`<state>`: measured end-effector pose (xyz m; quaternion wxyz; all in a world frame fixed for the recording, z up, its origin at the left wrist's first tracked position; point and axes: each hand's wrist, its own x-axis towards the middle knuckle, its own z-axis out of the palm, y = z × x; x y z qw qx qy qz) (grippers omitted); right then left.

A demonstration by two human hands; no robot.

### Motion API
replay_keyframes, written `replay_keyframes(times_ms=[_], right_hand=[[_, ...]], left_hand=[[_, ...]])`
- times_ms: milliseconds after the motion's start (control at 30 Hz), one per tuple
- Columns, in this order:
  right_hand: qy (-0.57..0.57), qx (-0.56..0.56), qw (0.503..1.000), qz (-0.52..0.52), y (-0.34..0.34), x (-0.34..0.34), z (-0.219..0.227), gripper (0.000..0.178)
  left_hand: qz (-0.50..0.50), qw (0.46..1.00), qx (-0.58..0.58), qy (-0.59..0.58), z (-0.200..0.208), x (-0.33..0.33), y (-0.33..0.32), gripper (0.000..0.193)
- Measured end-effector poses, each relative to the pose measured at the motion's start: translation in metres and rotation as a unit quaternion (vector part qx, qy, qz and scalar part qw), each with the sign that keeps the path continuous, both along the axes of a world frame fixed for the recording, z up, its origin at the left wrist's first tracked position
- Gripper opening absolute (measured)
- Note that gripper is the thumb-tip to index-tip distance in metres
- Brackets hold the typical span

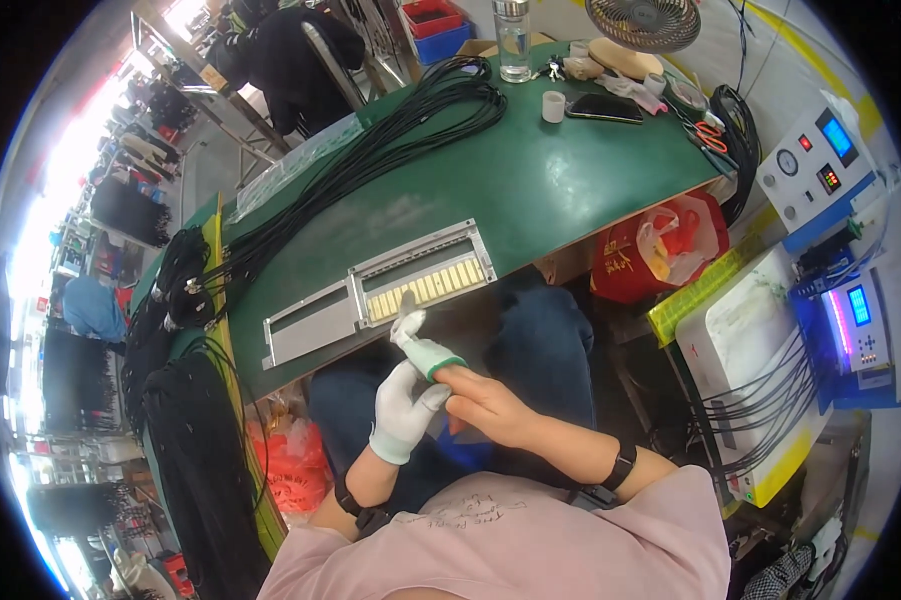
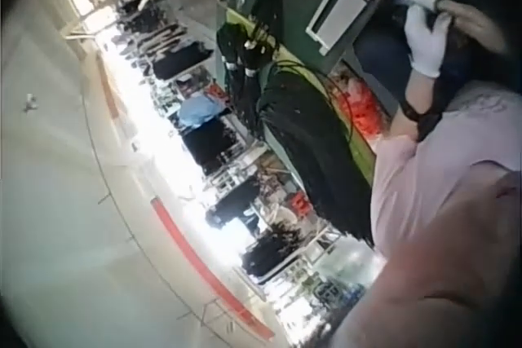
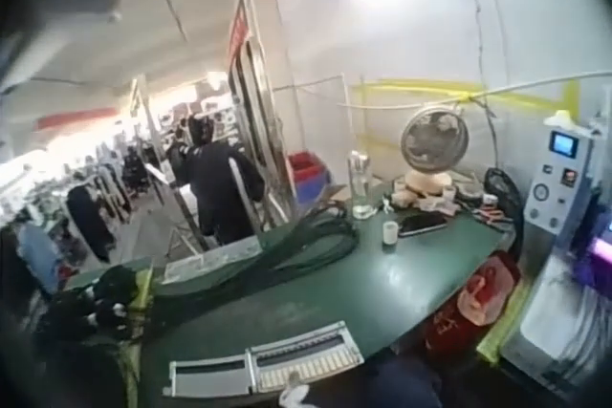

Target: Organizing and aligning bundles of black wires into a metal jig or fixture at a factory workstation.

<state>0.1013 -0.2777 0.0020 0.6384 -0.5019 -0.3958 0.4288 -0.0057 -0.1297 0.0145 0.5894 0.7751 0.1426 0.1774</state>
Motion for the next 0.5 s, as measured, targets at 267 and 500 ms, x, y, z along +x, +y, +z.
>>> replay_keyframes(times_ms=[267, 500], right_hand=[[0.026, -0.069, 0.997, -0.026, 0.005, 0.0, 0.005, 0.041], [0.028, -0.108, 0.993, -0.029, -0.003, 0.006, -0.001, 0.024]], left_hand=[[-0.011, 0.999, 0.046, 0.001, -0.005, -0.002, 0.005, 0.026], [-0.141, 0.98, 0.122, 0.076, 0.009, 0.002, 0.006, 0.012]])
